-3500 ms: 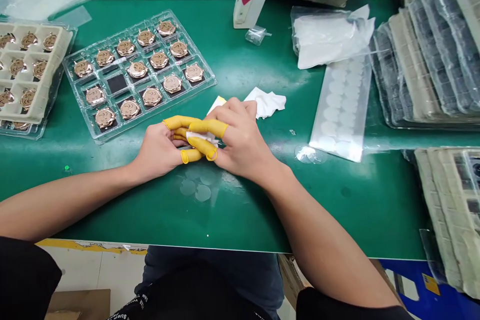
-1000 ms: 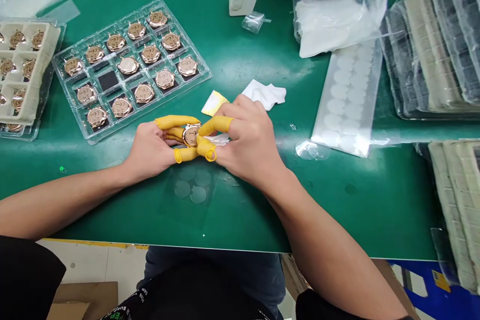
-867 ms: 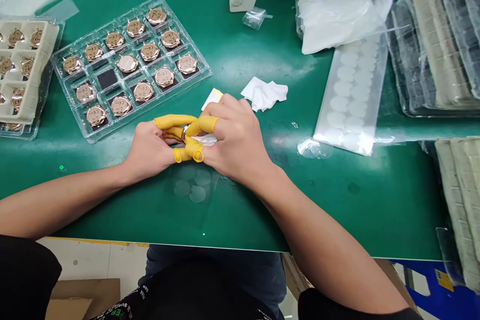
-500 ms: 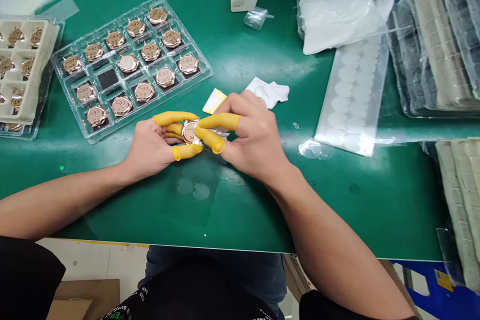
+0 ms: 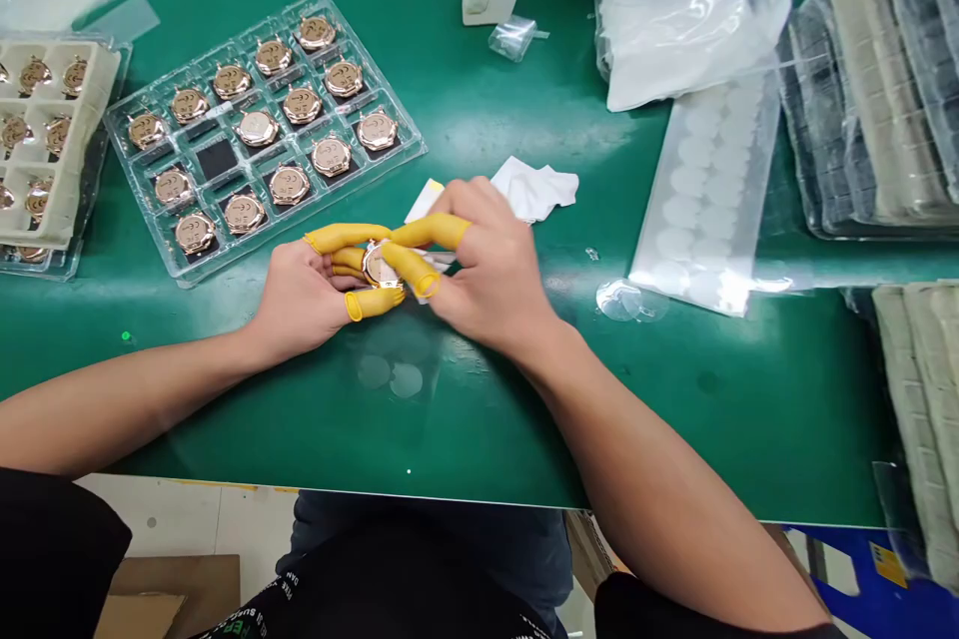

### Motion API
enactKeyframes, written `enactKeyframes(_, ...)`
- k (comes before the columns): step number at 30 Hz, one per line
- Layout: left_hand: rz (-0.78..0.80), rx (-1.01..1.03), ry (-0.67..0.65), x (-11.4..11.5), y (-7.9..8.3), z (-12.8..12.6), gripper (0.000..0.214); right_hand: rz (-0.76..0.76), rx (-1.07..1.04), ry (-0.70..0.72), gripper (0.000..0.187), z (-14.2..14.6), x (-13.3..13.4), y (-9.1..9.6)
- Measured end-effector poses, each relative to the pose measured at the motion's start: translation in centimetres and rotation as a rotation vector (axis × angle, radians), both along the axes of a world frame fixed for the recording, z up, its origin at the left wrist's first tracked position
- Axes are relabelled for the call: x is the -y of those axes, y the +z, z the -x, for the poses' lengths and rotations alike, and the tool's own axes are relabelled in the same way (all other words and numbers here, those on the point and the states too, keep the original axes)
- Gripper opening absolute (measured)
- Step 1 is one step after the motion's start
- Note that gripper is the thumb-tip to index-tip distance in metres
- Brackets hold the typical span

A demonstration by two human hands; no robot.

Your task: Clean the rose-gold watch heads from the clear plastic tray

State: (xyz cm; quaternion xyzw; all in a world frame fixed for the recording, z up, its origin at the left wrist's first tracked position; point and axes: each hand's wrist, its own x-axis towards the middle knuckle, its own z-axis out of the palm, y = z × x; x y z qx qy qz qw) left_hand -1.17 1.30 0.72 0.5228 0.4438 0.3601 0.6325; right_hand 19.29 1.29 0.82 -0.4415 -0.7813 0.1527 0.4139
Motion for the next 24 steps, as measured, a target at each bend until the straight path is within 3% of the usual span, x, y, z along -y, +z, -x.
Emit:
enactKeyframes(4,0.010,0.012,-0.030,-0.1,0.2,-0.1,0.063,-0.025,-0.037,0.050,0.023,0.2,0.1,-0.2)
enactKeyframes(7,0.013,-0.002,-0.013,-0.2,0.2,-0.1,0.063,-0.050,-0.086,0.009,0.024,0.2,0.0,-0.3)
enactKeyframes(11,0.014,0.018,-0.005,-0.2,0.1,-0.1,0.063,0.006,-0.028,0.058,0.028,-0.1,-0.2,-0.4)
enactKeyframes(15,0.006,0.044,0.010,-0.1,0.0,-0.1,0.062,-0.035,-0.091,0.019,0.024,0.2,-0.2,-0.6)
enactKeyframes(19,-0.013,0.024,-0.001,-0.2,-0.1,-0.2,0.061,-0.067,-0.078,0.071,0.018,0.8,-0.2,-1.0)
enactKeyframes(24,-0.065,-0.017,0.060,-0.4,-0.1,0.0,0.063,-0.009,0.030,-0.235,0.020,-1.9,-1.3,-1.0)
